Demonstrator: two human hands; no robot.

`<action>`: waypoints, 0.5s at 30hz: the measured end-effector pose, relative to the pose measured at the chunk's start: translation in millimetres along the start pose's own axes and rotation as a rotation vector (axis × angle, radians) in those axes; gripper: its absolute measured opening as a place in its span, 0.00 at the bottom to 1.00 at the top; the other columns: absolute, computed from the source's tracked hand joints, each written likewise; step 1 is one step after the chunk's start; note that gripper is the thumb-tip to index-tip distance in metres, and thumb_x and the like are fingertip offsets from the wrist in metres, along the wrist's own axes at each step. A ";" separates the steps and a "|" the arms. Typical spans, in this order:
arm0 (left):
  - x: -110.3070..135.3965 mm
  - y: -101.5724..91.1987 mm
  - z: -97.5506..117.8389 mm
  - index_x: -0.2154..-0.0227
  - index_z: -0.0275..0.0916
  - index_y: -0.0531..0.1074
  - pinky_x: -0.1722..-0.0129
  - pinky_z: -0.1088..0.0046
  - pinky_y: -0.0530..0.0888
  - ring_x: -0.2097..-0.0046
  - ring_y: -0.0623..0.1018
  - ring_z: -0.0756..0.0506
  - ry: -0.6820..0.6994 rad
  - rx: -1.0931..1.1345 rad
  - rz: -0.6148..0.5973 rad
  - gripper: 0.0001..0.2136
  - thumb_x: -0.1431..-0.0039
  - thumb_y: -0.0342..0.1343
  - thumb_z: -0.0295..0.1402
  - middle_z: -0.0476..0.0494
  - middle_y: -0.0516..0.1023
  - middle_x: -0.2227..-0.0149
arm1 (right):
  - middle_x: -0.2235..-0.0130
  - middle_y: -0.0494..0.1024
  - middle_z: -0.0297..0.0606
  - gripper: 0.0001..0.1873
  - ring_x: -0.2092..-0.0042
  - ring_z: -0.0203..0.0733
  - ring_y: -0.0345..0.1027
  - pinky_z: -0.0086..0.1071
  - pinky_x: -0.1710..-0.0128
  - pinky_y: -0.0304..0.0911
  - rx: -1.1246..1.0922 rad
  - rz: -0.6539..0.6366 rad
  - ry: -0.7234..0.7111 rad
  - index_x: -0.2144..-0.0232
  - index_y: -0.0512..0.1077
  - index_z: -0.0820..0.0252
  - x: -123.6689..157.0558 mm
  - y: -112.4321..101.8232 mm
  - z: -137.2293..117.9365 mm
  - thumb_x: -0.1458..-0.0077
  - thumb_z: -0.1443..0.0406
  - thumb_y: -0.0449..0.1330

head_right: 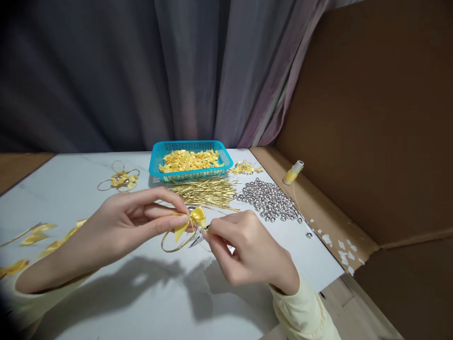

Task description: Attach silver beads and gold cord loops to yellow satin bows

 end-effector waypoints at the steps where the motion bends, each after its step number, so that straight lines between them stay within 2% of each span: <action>1: 0.1 -0.3 -0.3 0.69 0.39 0.69 0.80 0.79 0.68 0.78 0.73 0.51 -0.005 0.005 -0.005 0.06 0.46 0.55 0.36 0.51 0.75 0.80 | 0.82 0.50 0.26 0.13 0.80 0.28 0.41 0.27 0.79 0.42 -0.004 0.002 -0.001 0.82 0.54 0.59 0.2 0.4 0.3 0.52 0.75 0.51; 11: 0.4 -2.6 -0.4 0.70 0.39 0.69 0.82 0.80 0.66 0.80 0.70 0.52 -0.022 0.002 -0.034 0.07 0.46 0.55 0.37 0.53 0.72 0.82 | 0.81 0.50 0.26 0.13 0.80 0.30 0.41 0.27 0.79 0.42 -0.027 -0.029 -0.030 0.81 0.52 0.58 0.1 2.0 -0.3 0.52 0.76 0.49; 15: -0.4 -4.5 -0.1 0.70 0.39 0.70 0.83 0.80 0.64 0.81 0.69 0.52 -0.028 0.015 -0.038 0.06 0.47 0.56 0.37 0.53 0.72 0.83 | 0.81 0.49 0.27 0.14 0.79 0.31 0.41 0.29 0.79 0.42 -0.031 -0.039 -0.041 0.81 0.52 0.58 0.4 2.8 -0.1 0.48 0.74 0.49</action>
Point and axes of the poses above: each hand's wrist, its own x-axis away from the middle knuckle, its own y-axis out of the palm, z = x × y, the point moved 3 cm from there along -x, towards the middle knuckle
